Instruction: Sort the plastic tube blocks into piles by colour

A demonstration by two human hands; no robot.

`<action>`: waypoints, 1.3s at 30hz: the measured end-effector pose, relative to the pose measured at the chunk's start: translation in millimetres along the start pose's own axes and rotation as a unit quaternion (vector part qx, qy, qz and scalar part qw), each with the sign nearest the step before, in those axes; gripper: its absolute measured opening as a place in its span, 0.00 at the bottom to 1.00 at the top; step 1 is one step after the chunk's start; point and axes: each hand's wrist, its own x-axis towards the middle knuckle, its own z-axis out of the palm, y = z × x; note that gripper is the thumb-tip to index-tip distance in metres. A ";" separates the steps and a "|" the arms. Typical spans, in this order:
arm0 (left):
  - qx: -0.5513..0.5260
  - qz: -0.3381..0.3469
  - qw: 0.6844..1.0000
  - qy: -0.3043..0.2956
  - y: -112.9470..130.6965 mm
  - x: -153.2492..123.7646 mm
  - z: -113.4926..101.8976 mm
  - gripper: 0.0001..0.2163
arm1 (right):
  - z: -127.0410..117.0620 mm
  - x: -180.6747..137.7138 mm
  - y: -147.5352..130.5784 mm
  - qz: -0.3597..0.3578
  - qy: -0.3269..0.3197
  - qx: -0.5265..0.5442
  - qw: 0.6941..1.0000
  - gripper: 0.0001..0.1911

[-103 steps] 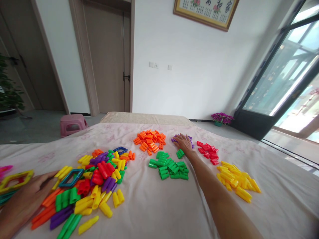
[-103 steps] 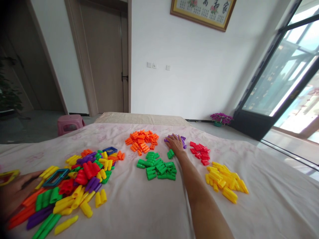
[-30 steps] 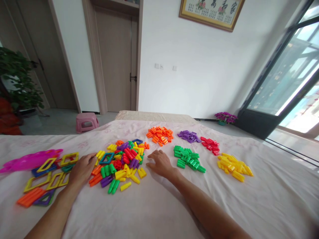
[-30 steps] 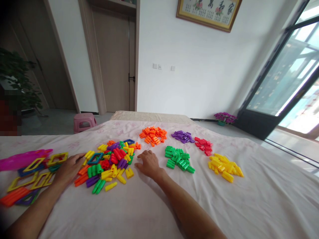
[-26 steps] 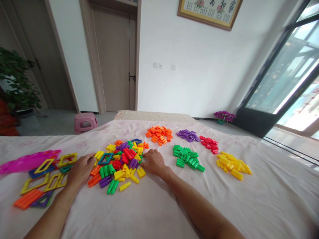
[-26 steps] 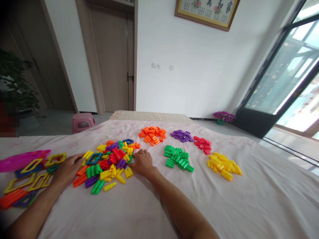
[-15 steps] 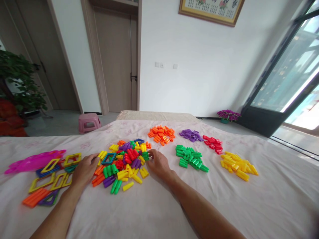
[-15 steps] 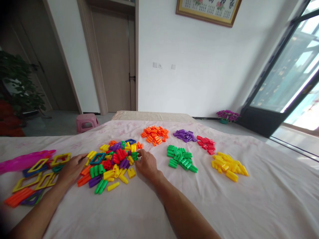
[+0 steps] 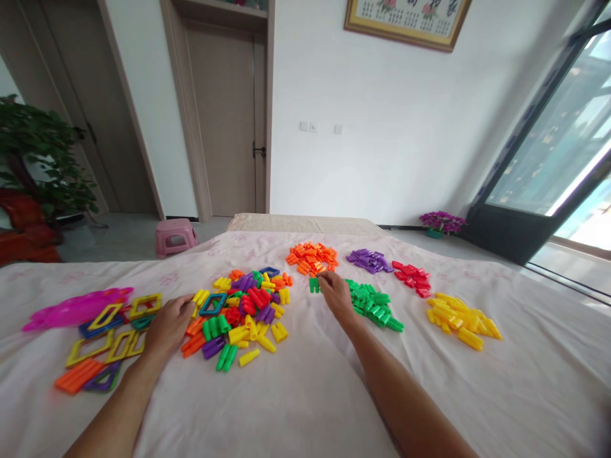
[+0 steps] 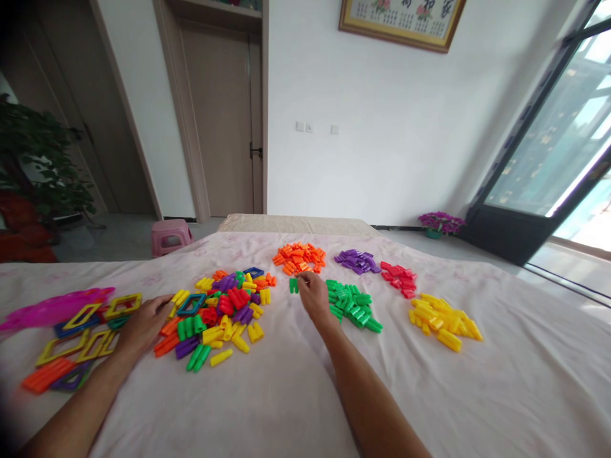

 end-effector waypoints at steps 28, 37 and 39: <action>0.008 0.002 1.000 0.000 1.2 1.1 -0.4 0.23 | 39.9 -31.5 -23.9 -0.245 -0.200 -0.167 0.934 0.26; 0.012 0.002 1.000 0.000 -0.9 2.6 1.3 0.24 | 42.7 -36.9 -23.6 -0.199 -0.174 -0.126 0.956 0.13; 0.013 0.001 1.000 0.001 0.7 1.7 0.3 0.24 | 43.1 -37.0 -19.5 -0.189 -0.162 -0.090 0.964 0.10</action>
